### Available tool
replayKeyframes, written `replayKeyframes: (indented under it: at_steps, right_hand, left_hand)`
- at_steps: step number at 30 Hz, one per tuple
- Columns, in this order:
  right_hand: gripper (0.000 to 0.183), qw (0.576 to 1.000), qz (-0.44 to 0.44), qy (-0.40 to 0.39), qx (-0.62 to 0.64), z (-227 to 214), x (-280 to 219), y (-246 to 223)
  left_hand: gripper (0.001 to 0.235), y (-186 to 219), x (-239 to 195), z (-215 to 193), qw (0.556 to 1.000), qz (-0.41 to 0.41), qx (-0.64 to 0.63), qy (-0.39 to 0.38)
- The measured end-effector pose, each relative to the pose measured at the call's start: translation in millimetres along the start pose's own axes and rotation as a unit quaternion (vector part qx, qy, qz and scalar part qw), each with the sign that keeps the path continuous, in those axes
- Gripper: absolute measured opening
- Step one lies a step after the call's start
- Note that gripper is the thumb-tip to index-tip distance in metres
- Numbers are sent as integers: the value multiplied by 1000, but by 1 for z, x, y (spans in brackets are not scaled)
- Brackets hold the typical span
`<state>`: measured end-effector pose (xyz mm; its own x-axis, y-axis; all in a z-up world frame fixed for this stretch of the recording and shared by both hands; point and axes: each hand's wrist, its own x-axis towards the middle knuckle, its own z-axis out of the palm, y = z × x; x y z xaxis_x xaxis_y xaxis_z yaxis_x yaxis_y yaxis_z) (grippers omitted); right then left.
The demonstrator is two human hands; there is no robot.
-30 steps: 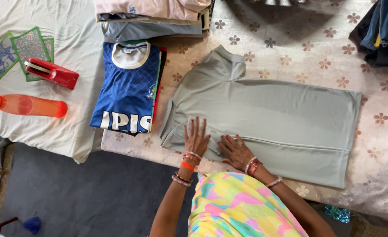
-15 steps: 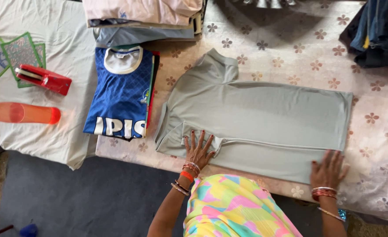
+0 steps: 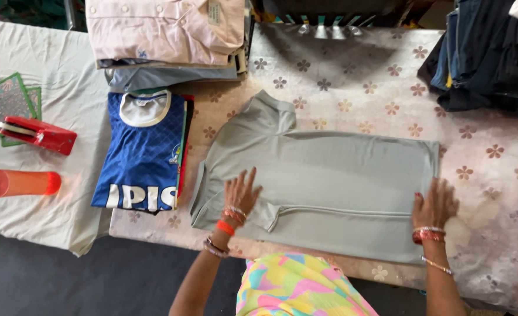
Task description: The person folds a grey polo shirt on a table, smoothing it flat, folding in the sleeves and sides, and placing it on a stack of folded clothes. They then take a navy t-shirt, spread it out on the table, smooth it, and fold it in stages.
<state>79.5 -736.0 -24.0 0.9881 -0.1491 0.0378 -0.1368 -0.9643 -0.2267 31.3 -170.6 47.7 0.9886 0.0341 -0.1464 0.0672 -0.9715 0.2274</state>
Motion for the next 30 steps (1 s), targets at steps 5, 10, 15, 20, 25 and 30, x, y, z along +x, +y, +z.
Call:
replayKeyframes:
  at_steps: [5, 10, 15, 20, 25, 30]
  right_hand:
    - [77, 983, -117, -59, -128, -5, 82, -31]
    - [86, 959, -142, -152, -195, -30, 143, -63]
    - [85, 956, -120, -197, -180, -17, 172, -50]
    - [69, 957, -123, -194, -178, -34, 172, -62]
    - [39, 963, -119, -180, -163, -34, 169, -58]
    - [29, 971, -137, -130, -149, -32, 165, -55]
  left_hand:
    - [69, -20, 105, -3, 998, 39, 24, 38]
    - [76, -12, 191, -8, 999, 23, 23, 25]
    - [96, 11, 246, -21, 993, -111, -24, -25]
    - [111, -5, 297, 23, 987, -147, -44, -43]
    - [110, -15, 318, 37, 970, -203, -47, -129]
    - [81, -23, 315, 7, 921, -281, -226, -147]
